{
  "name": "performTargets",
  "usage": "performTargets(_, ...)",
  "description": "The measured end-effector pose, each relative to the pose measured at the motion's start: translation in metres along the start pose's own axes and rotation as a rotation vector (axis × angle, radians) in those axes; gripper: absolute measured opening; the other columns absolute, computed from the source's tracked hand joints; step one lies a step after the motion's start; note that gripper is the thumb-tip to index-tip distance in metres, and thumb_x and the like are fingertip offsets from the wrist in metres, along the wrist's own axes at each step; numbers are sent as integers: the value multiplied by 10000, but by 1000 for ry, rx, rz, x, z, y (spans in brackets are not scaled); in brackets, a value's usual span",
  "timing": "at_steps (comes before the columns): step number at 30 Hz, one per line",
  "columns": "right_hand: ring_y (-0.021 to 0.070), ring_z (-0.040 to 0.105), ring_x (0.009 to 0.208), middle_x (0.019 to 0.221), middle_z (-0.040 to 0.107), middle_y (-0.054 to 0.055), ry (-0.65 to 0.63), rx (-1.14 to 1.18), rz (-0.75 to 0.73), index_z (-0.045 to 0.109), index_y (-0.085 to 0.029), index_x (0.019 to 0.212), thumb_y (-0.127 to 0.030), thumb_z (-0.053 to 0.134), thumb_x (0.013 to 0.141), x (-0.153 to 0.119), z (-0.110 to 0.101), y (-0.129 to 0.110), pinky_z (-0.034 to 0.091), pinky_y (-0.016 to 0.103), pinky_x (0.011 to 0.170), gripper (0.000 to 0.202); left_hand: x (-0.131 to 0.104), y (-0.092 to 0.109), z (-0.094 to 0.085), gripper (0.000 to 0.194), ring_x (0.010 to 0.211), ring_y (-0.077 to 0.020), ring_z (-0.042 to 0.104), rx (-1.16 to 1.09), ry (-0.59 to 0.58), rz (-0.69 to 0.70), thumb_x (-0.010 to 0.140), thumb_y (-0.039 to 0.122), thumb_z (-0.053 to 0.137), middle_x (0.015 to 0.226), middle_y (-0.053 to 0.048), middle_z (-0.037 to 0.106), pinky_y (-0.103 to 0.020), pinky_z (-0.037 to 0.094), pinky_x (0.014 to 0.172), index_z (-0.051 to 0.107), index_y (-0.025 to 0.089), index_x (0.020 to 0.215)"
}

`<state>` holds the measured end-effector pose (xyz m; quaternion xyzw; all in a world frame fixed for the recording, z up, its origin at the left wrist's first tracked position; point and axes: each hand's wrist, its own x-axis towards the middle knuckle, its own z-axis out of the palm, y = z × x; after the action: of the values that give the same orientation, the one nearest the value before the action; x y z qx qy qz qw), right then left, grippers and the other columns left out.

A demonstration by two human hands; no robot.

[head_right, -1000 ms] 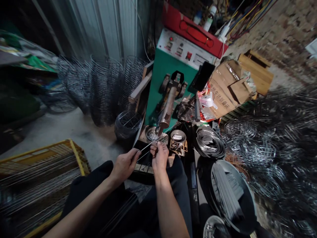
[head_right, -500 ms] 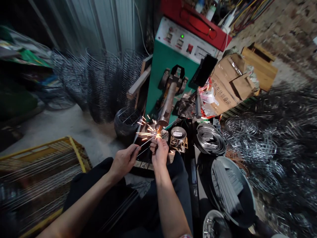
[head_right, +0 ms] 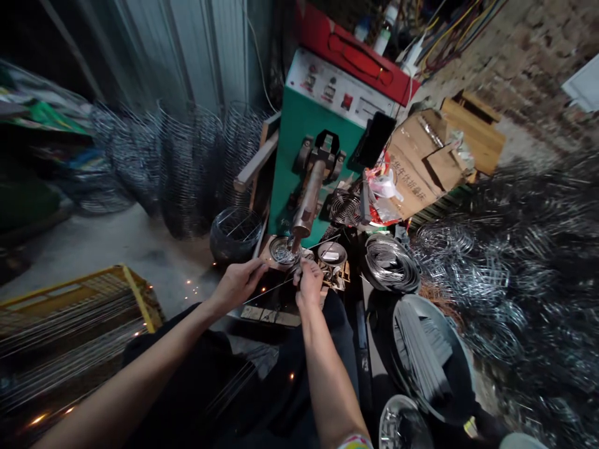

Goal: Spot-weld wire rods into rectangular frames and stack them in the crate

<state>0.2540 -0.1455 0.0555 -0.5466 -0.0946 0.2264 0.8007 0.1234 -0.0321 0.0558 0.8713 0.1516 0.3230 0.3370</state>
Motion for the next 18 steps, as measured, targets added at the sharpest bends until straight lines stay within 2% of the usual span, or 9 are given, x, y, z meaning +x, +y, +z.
performTargets(10, 43, 346, 358, 452, 452, -103, -2, 4, -32, 534, -188, 667, -364, 714, 671, 2, 4, 6, 233, 180, 356, 252, 20, -18, -16, 299, 497, -120, 404, 28, -45, 36, 932, 332, 454, 557, 26, 450, -251, 282, 546, 502, 203, 666)
performTargets(15, 36, 342, 359, 463, 468, -99, -10, 2, 13, 532, -187, 676, -387, 742, 662, 4, 4, 7, 226, 175, 355, 291, 21, -24, -18, 280, 509, -106, 408, 5, -89, 56, 933, 313, 468, 565, 29, 468, -229, 291, 535, 528, 190, 689)
performTargets(18, 38, 354, 374, 489, 483, -92, -30, -52, 76, 532, -187, 690, -425, 761, 687, -5, -6, 2, 235, 172, 359, 331, 19, -27, -18, 285, 501, -96, 411, -8, -110, 46, 948, 322, 463, 564, 31, 491, -217, 294, 525, 560, 177, 724)
